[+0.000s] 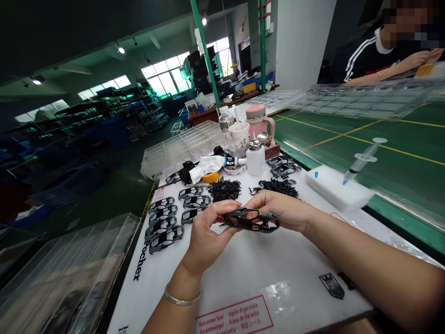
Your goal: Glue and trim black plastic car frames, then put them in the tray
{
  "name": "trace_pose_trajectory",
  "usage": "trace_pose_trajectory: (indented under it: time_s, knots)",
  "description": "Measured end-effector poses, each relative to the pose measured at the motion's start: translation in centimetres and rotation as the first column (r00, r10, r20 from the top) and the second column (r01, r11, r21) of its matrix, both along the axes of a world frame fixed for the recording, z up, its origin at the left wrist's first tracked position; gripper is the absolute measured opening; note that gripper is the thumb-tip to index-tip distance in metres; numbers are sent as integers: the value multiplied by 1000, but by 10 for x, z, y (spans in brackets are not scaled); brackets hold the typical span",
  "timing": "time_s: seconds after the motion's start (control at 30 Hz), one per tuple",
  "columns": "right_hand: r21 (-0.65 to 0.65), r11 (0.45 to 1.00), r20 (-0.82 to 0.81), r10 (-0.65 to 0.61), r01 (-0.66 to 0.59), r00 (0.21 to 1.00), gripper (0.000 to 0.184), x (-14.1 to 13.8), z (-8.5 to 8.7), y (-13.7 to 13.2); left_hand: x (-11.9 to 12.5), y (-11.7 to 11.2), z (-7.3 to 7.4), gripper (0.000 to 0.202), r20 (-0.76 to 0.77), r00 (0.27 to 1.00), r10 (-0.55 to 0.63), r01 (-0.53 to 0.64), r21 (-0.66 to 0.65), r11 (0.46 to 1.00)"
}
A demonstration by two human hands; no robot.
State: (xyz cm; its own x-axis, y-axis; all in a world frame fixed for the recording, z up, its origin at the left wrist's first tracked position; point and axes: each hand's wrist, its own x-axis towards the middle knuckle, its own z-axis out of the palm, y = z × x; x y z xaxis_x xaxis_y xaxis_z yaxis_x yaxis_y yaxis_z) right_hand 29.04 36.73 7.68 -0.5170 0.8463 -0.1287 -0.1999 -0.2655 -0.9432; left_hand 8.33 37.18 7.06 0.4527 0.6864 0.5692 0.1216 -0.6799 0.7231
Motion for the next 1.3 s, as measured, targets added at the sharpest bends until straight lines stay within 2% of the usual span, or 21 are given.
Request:
trace_pose_trajectory:
  time_s: [0.17, 0.27, 0.4, 0.67, 0.97, 1.13, 1.3]
  knots:
    - [163, 976, 150, -170, 146, 974, 23, 7, 8, 1, -3, -2, 2, 37, -3, 1000, -3, 3, 0, 1000]
    - [222, 943, 93, -275, 249, 957, 27, 13, 11, 1, -4, 0, 2, 37, -10, 999, 30, -30, 7, 1000]
    - [302, 882, 30, -387, 361, 921, 18, 17, 14, 0, -5, 5, -2, 38, -98, 992, 85, -79, 64, 995]
    - [302, 871, 23, -414, 388, 910, 19, 7, 12, -5, -5, 7, -5, 44, -213, 965, 154, -103, 234, 967]
    - [254, 832, -9, -508, 493, 861, 25, -12, -8, -1, -3, 3, -2, 44, -278, 914, 296, -144, 460, 876]
    - [245, 809, -19, -548, 535, 836, 24, -16, -9, -3, 4, 0, -1, 37, -281, 902, 327, -160, 485, 860]
    - [192, 820, -59, -539, 539, 840, 27, -16, -14, 1, -7, -2, -1, 39, -291, 895, 337, -169, 478, 862]
